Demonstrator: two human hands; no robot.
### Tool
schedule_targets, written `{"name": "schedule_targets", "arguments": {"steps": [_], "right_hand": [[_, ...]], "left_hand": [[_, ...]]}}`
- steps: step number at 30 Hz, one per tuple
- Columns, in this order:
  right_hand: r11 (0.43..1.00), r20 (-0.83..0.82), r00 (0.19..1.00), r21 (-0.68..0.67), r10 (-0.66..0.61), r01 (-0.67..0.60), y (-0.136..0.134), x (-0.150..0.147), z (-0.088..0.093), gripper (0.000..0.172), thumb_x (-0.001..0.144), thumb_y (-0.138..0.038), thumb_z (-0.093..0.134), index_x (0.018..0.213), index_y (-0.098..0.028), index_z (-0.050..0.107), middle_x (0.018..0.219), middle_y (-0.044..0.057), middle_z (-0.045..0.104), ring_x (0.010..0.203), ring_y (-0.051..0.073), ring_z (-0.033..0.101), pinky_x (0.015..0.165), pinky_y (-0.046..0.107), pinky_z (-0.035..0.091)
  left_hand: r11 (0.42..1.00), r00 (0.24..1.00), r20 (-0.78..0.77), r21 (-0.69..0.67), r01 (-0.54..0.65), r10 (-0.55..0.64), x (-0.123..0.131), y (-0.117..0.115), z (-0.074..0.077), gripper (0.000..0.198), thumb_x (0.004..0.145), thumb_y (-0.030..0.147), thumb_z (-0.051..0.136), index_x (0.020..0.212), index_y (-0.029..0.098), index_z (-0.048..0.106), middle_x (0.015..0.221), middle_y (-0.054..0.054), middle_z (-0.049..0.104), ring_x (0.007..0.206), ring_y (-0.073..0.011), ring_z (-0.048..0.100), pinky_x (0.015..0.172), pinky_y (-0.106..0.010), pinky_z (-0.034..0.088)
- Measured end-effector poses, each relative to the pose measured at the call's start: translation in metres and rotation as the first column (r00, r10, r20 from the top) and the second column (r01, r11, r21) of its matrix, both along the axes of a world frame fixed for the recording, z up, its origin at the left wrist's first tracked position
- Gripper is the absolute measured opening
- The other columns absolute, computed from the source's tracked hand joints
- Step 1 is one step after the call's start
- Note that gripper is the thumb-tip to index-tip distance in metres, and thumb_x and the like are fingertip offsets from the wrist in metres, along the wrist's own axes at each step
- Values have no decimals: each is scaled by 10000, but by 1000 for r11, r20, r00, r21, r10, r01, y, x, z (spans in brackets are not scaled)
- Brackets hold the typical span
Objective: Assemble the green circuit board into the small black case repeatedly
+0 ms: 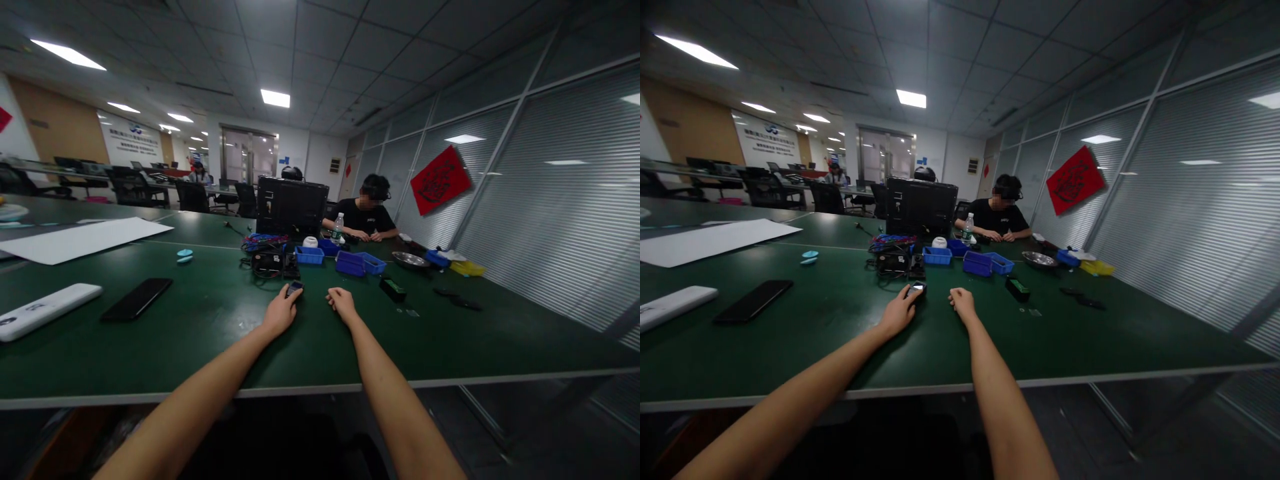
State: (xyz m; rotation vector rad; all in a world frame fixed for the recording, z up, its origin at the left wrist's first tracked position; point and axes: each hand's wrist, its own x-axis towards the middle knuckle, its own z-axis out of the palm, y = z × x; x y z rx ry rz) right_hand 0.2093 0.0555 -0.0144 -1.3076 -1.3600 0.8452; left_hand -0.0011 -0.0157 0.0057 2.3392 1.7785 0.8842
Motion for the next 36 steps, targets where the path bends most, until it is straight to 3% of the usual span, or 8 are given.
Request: {"name": "schedule_targets", "arguments": {"steps": [4, 7, 10, 16, 25, 28, 32, 36], "right_hand": [[1000, 27, 999, 4, 23, -23, -3, 1, 3, 205, 714, -316, 499, 765, -129, 566, 647, 31, 594, 460, 76, 487, 346, 158, 337], [1000, 68, 997, 8, 29, -30, -4, 2, 4, 205, 720, -306, 497, 774, -123, 573, 642, 34, 594, 453, 77, 484, 345, 161, 334], [999, 92, 995, 10, 31, -32, -3, 3, 2, 198, 722, -288, 499, 794, -122, 579, 666, 39, 604, 468, 77, 493, 360, 160, 352], [999, 87, 995, -12, 44, -44, -1, 2, 2, 189, 724, -260, 495, 819, -117, 573, 648, 33, 591, 462, 76, 483, 352, 158, 338], [999, 126, 991, -11, 53, -52, 1, 3, 1, 186, 710, -258, 497, 801, -118, 578, 648, 33, 596, 472, 87, 490, 363, 174, 345], [999, 153, 987, -5, 54, -54, 2, 3, 0, 197, 713, -261, 494, 818, -121, 584, 656, 35, 605, 487, 96, 506, 377, 178, 353], [999, 242, 970, 31, 35, -44, 2, 2, 1, 186, 720, -253, 491, 804, -129, 602, 655, 30, 620, 521, 104, 538, 473, 199, 408], [998, 389, 921, 47, 15, -36, 1, -2, 2, 180, 731, -247, 486, 797, -149, 622, 672, 17, 636, 565, 112, 566, 571, 219, 427]], "left_hand": [[998, 997, 35, -7, -65, 65, -39, -10, 4, 600, 771, 192, 446, 1337, 277, 268, 1375, -73, 318, 1129, -210, 463, 923, -319, 385], [981, 975, 114, -14, -192, 193, -73, -10, 8, 660, 744, 178, 460, 1354, 231, 215, 1343, -72, 376, 1172, -206, 423, 947, -306, 366], [927, 915, 151, -69, -368, 374, -107, -7, 13, 672, 740, 209, 468, 1357, 205, 202, 1297, -101, 428, 1135, -234, 458, 902, -325, 398], [813, 794, 175, -104, -573, 582, -169, -2, 18, 692, 739, 259, 469, 1363, 175, 182, 1251, -144, 459, 1091, -277, 490, 853, -368, 424], [564, 505, 337, -99, -820, 794, -187, -6, 25, 814, 682, 420, 550, 1340, 89, 201, 1223, -216, 447, 1123, -326, 442, 856, -426, 404], [577, 504, 334, -169, -799, 796, -190, -4, 26, 807, 688, 458, 529, 1337, 91, 221, 1195, -206, 490, 1085, -327, 480, 835, -427, 413], [674, 627, 248, -229, -703, 738, -186, -1, 24, 644, 735, 456, 455, 1275, 116, 370, 1160, -183, 541, 1044, -316, 519, 812, -402, 423], [757, 739, 168, -186, -626, 652, -161, 1, 20, 604, 739, 487, 440, 1246, 160, 417, 1138, -142, 572, 1013, -294, 542, 778, -360, 429]]}}
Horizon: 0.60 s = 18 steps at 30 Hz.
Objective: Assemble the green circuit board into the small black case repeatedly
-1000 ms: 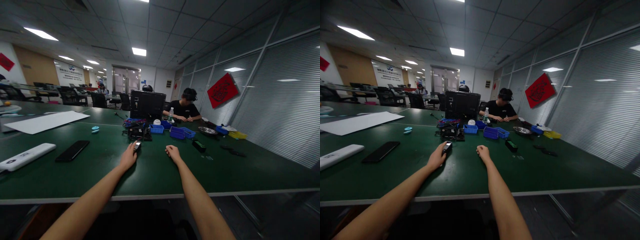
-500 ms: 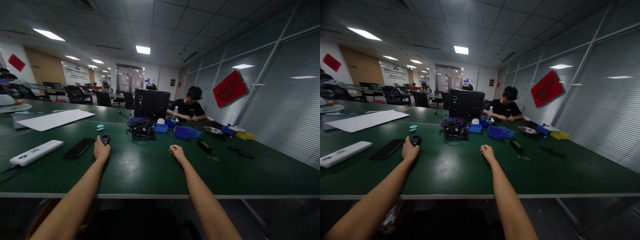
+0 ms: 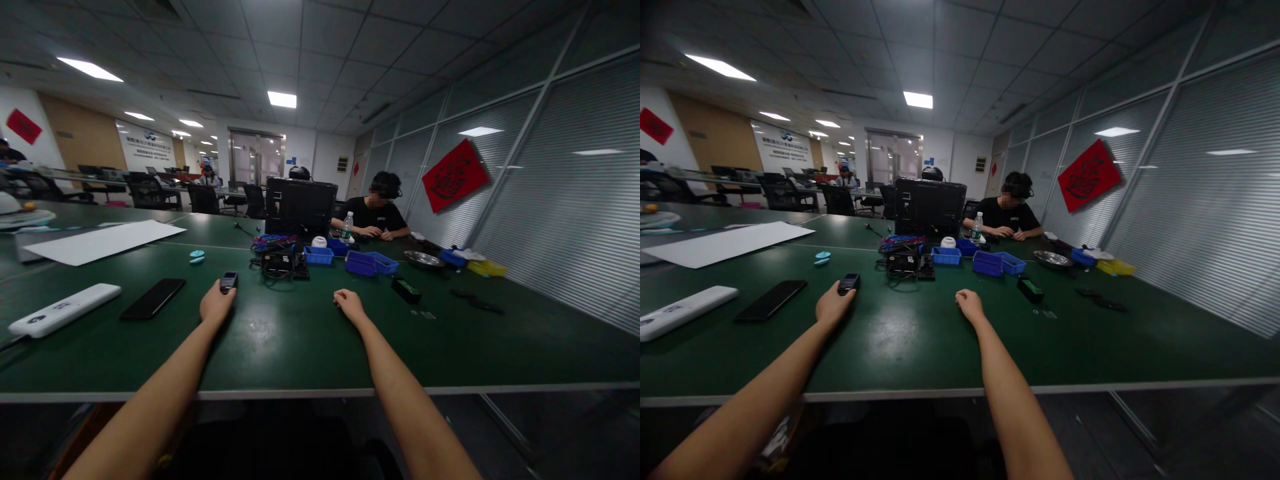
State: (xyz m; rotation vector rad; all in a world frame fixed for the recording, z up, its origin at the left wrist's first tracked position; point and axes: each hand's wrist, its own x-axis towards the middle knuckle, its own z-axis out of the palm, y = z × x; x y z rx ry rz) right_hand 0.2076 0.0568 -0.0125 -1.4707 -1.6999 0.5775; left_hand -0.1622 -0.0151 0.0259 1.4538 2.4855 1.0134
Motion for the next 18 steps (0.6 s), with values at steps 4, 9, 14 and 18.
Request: {"name": "schedule_targets", "arguments": {"steps": [4, 9, 14, 18], "right_hand": [[1000, 122, 992, -13, -27, 29, -2, -4, 2, 188, 734, -253, 491, 818, -178, 641, 733, 13, 653, 633, 124, 587, 600, 218, 417], [999, 159, 987, 5, -35, 35, -6, -7, 4, 196, 740, -250, 479, 807, -188, 653, 736, 17, 654, 683, 141, 593, 641, 227, 421], [997, 94, 994, 38, -64, 61, -9, -9, 6, 237, 779, -306, 450, 850, -181, 638, 748, 23, 646, 715, 152, 595, 679, 242, 430], [989, -19, 991, 77, -129, 130, -19, -20, 16, 444, 822, -477, 360, 1093, -171, 533, 845, 52, 634, 792, 166, 592, 719, 260, 429]], "left_hand": [[988, 985, -68, -25, 155, -156, 42, 3, -4, 587, 730, 510, 460, 1214, 177, 449, 1089, -123, 604, 962, -266, 570, 735, -310, 426], [909, 903, -106, -27, 415, -415, 109, 12, -12, 568, 738, 514, 462, 1191, 172, 449, 1019, -126, 629, 920, -243, 581, 739, -301, 416], [779, 790, -35, 143, 610, -612, 174, 17, -24, 603, 723, 457, 524, 1214, 120, 432, 1180, -172, 535, 1049, -276, 513, 884, -359, 374], [707, 719, 50, 242, 665, -693, 194, 19, -34, 545, 818, 378, 401, 1289, 108, 349, 1317, -145, 411, 1123, -205, 470, 943, -303, 358]]}}
